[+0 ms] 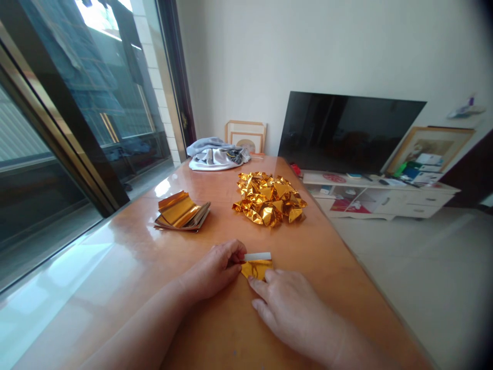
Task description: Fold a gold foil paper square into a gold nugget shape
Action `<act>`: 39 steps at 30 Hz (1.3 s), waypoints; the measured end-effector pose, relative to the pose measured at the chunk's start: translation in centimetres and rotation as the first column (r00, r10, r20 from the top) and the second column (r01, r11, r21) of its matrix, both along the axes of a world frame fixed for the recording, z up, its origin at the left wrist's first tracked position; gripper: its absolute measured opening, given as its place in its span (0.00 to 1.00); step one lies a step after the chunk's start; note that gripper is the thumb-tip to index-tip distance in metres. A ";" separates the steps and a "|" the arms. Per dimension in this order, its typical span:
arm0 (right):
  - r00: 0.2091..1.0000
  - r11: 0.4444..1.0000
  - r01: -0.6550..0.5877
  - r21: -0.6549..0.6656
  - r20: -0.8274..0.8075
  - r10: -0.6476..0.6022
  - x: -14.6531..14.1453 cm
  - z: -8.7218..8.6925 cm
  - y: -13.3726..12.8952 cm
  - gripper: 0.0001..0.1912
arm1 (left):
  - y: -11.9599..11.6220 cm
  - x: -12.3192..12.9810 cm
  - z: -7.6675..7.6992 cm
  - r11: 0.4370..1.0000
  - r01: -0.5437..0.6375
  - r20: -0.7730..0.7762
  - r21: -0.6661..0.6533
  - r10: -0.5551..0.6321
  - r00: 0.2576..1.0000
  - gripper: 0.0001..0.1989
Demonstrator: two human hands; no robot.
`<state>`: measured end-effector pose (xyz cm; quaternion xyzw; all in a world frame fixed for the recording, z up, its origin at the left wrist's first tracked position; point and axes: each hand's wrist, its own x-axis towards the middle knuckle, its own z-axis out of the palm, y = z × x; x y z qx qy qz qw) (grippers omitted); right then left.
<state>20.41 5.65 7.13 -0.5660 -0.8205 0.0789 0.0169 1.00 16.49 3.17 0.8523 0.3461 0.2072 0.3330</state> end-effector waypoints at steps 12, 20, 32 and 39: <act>1.000 1.000 -0.001 -0.008 0.000 0.001 0.0 0.1 0.1 0.14 | 0.7 -0.3 -0.1 0.998 -0.025 0.068 -0.062 0.029 0.997 0.14; 1.000 1.000 -0.013 0.001 -0.002 0.013 0.1 0.3 0.3 0.14 | 1.0 -0.5 0.0 0.998 -0.015 0.065 -0.068 0.019 0.998 0.16; 1.000 1.000 -0.023 -0.006 -0.009 0.023 0.3 0.0 0.4 0.15 | 1.4 -0.7 -0.3 1.000 -0.001 0.058 -0.030 0.003 0.998 0.17; 0.999 1.000 -0.026 -0.001 -0.019 0.026 0.4 -0.2 0.4 0.15 | 1.8 -0.9 -1.3 0.999 -0.044 0.065 0.031 0.041 0.997 0.19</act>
